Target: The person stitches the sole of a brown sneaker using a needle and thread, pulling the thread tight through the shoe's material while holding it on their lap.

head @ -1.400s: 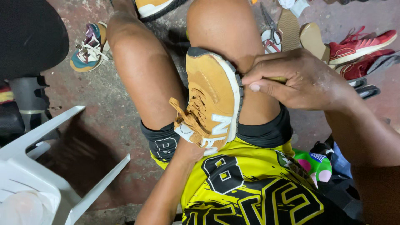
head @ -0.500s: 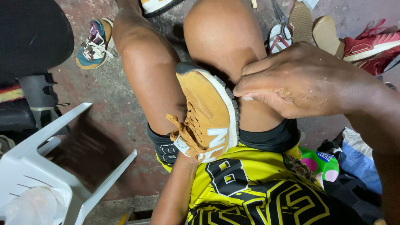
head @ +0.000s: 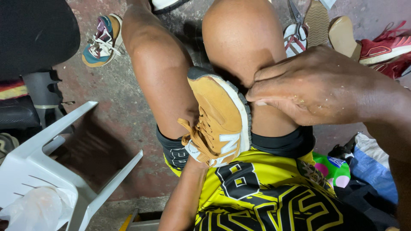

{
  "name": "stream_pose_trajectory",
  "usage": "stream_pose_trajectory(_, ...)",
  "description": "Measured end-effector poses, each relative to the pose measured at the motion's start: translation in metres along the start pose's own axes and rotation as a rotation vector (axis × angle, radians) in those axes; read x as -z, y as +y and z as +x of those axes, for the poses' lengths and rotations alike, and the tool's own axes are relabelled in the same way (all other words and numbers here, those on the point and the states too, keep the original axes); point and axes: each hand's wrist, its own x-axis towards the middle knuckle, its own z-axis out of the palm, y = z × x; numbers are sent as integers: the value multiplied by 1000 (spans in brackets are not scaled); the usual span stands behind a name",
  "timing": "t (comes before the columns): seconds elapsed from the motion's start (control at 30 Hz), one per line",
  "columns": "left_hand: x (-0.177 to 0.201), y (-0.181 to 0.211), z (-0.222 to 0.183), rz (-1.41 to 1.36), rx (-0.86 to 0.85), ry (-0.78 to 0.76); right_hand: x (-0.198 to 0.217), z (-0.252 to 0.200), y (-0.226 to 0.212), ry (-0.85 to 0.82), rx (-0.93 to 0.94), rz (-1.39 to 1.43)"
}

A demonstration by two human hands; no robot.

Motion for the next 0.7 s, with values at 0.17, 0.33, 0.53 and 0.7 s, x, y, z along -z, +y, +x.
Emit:
stream_pose_trajectory(0.17,1,-2,-2,27,17,5,-9,4,0,24,-61,-107)
stream_pose_trajectory(0.33,-1,-7,-14,25,-59,69,-38,13,-9,214,-28,-246)
stream_pose_trajectory(0.53,-6,-8,-30,47,-86,120,-34,13,-4,65,-25,-331)
stream_pose_trajectory(0.7,-7,-5,-32,77,-114,133,-29,25,6,9,10,-258)
